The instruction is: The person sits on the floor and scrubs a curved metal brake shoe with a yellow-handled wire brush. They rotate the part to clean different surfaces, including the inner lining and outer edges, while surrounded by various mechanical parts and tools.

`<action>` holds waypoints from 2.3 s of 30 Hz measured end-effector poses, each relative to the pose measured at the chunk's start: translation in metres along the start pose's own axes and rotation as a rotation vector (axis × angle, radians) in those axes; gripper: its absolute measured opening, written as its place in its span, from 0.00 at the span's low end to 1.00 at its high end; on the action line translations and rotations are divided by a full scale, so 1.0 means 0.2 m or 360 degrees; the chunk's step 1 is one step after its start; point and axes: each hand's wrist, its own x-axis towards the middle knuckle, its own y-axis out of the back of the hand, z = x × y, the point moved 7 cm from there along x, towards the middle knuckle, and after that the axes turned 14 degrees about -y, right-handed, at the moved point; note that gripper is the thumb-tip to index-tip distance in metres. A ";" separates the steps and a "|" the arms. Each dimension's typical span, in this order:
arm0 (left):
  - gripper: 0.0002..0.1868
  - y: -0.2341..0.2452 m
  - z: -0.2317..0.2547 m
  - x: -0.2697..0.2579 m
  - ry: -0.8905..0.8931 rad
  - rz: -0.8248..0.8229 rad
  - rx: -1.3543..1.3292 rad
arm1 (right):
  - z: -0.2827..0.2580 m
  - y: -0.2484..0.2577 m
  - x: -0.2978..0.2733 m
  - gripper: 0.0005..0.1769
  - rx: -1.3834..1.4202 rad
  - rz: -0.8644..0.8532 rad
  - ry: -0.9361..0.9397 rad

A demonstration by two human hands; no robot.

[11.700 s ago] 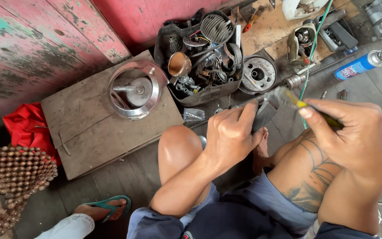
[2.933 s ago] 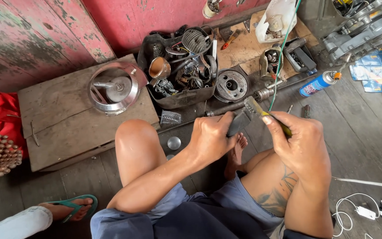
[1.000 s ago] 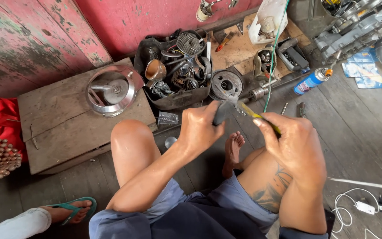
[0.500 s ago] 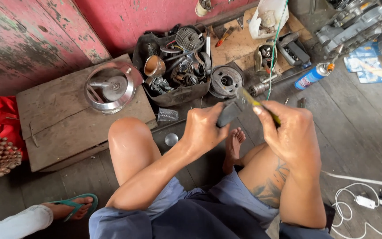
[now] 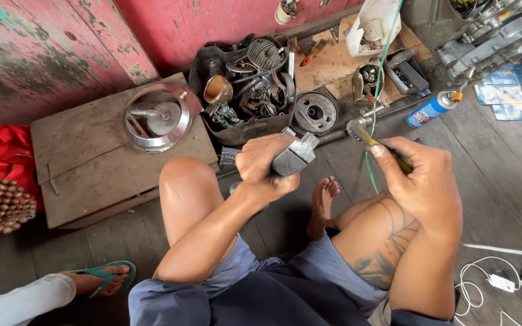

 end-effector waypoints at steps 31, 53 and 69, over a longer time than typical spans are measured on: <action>0.26 -0.17 -0.09 -0.07 0.1773 0.0032 -0.1314 | -0.28 0.03 -0.15 0.10 0.0090 0.0457 0.0474; 0.21 -0.13 -0.24 -0.06 0.1558 -0.0112 -0.0575 | -0.22 -0.09 -0.03 0.09 0.0088 0.0371 0.0441; 0.22 -0.15 -0.25 -0.26 0.2037 0.0170 -0.0988 | -0.23 -0.17 -0.02 0.09 -0.0058 0.0226 0.0332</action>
